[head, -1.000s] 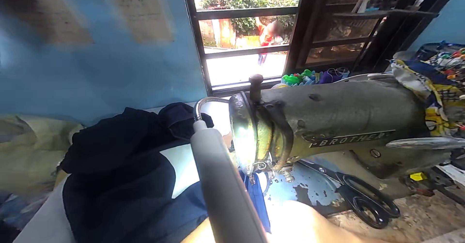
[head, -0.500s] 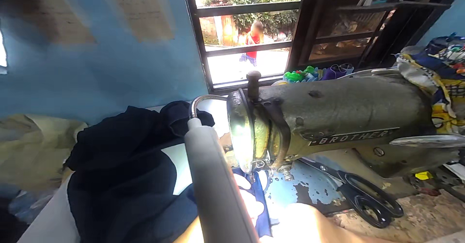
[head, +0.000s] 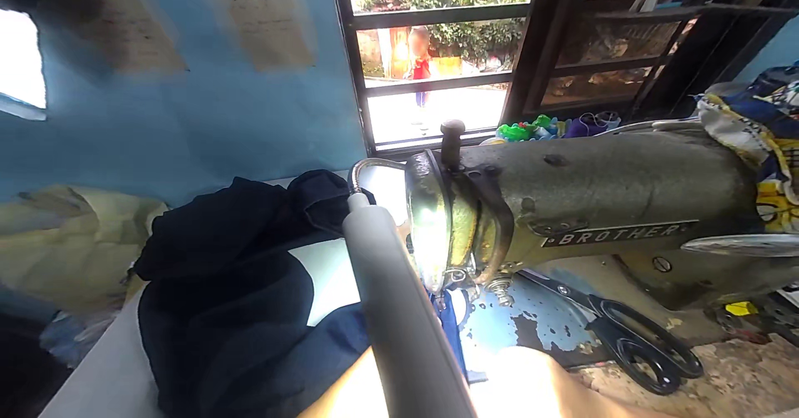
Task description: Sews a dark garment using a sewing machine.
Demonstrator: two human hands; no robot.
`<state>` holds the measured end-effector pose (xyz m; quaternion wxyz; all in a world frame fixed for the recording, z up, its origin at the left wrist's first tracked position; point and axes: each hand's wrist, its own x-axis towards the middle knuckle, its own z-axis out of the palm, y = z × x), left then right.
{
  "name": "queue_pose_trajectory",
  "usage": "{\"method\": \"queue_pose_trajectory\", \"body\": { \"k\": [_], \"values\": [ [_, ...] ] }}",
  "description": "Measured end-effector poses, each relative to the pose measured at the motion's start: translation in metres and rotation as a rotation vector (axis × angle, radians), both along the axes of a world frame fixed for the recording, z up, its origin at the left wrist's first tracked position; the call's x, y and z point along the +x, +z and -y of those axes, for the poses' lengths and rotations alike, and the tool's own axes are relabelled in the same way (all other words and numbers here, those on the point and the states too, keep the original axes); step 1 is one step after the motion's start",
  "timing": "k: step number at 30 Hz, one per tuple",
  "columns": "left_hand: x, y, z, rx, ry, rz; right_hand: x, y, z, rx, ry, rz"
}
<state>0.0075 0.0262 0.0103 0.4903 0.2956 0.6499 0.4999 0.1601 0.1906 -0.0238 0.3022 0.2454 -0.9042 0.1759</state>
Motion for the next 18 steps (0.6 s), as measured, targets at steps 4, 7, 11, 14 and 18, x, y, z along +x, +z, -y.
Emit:
{"method": "queue_pose_trajectory", "body": {
  "k": [4, 7, 11, 14, 18],
  "values": [
    [-0.002, -0.018, 0.003, 0.041, 0.087, -0.182, 0.001, -0.001, 0.002, 0.006, -0.004, 0.027],
    [-0.002, -0.024, 0.002, 0.100, 0.103, -0.049, 0.000, 0.000, 0.003, 0.020, -0.002, 0.010],
    [-0.002, -0.023, 0.000, 0.144, 0.072, 0.104, -0.001, -0.003, 0.003, 0.007, 0.003, -0.035],
    [0.004, -0.008, -0.001, 0.034, 0.099, 0.107, 0.000, -0.001, 0.003, -0.002, -0.003, -0.031],
    [-0.005, -0.024, 0.005, 0.044, 0.075, 0.218, 0.001, -0.003, 0.001, 0.003, 0.008, -0.015]
  ]
}}
